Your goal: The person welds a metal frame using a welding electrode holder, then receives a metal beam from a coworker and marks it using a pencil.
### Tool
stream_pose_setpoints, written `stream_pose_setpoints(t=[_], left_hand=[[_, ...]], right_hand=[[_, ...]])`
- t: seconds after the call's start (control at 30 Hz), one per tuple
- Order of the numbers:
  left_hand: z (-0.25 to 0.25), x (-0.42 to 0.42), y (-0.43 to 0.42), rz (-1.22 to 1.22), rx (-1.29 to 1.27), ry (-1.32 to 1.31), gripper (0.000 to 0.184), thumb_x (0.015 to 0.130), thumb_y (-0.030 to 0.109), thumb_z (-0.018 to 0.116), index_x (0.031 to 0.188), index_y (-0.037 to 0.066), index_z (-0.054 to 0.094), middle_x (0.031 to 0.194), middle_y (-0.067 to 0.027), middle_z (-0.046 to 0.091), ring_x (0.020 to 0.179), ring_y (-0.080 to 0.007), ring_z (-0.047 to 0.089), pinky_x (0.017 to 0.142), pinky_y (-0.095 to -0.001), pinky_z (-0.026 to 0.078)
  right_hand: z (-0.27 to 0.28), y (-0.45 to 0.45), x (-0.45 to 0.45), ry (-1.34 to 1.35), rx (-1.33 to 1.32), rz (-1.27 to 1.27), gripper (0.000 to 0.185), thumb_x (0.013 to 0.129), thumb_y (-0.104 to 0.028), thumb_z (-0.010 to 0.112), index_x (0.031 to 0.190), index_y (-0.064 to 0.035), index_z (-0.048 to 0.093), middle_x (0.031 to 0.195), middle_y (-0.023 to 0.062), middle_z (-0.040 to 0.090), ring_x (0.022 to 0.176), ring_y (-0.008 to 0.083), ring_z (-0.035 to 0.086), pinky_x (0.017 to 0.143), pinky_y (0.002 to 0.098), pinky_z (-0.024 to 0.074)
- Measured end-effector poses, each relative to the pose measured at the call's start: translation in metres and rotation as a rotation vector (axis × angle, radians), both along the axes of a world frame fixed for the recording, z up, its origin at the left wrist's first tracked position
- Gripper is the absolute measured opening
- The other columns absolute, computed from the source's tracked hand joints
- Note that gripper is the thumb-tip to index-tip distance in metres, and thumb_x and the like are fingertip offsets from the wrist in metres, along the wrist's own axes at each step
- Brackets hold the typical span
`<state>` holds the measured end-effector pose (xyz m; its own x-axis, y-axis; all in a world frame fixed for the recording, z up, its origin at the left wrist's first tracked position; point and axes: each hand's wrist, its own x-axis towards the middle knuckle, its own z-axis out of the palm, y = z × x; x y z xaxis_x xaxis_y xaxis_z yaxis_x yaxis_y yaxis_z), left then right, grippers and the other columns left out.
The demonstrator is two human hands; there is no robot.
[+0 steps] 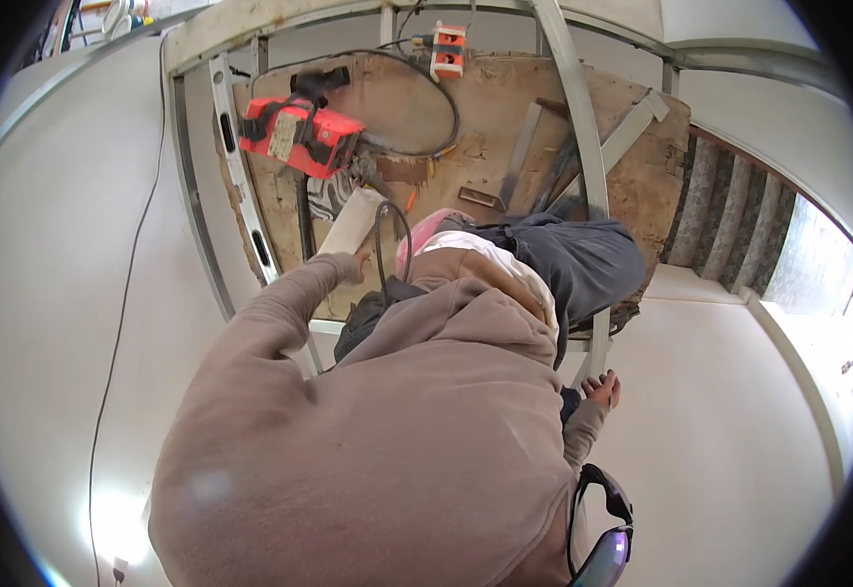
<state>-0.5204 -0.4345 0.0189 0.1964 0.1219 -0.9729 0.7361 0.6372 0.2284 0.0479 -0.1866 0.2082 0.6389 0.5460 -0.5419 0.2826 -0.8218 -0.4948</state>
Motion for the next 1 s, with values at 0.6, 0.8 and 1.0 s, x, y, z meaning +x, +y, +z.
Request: stream_pose_setpoints(t=[0.6, 0.8, 1.0], left_hand=[[0.024, 0.008, -0.015, 0.213, -0.187, 0.155, 0.08, 0.087, 0.032, 0.058, 0.155, 0.015, 0.018, 0.137, -0.0267, 0.051, 0.126, -0.0365, 0.053, 0.107, -0.0416, 0.039], [0.014, -0.017, 0.036, 0.171, 0.042, -0.011, 0.057, 0.09, 0.034, 0.058, 0.144, 0.021, 0.045, 0.127, -0.0212, 0.06, 0.11, -0.0326, 0.064, 0.096, -0.0455, 0.047], [0.034, -0.064, 0.197, 0.873, -0.032, -0.467, 0.051, 0.098, 0.037, 0.053, 0.144, 0.015, 0.045, 0.127, -0.0128, 0.061, 0.11, -0.0282, 0.063, 0.088, -0.048, 0.051]], right_hand=[[0.015, 0.022, -0.003, -0.05, -0.045, 0.229, 0.043, 0.093, -0.036, 0.059, 0.12, -0.0022, 0.055, 0.102, 0.0124, 0.056, 0.07, 0.023, 0.061, 0.051, 0.0339, 0.0539], [0.02, 0.016, 0.001, 0.0, -0.017, 0.198, 0.043, 0.097, -0.038, 0.055, 0.12, -0.0018, 0.055, 0.103, 0.0098, 0.057, 0.072, 0.0189, 0.059, 0.059, 0.0325, 0.0529], [0.105, 0.011, 0.033, -0.23, 0.526, 0.006, 0.036, 0.103, -0.031, 0.045, 0.124, -0.0042, 0.057, 0.107, 0.0089, 0.061, 0.075, 0.0145, 0.056, 0.067, 0.0297, 0.0494]])
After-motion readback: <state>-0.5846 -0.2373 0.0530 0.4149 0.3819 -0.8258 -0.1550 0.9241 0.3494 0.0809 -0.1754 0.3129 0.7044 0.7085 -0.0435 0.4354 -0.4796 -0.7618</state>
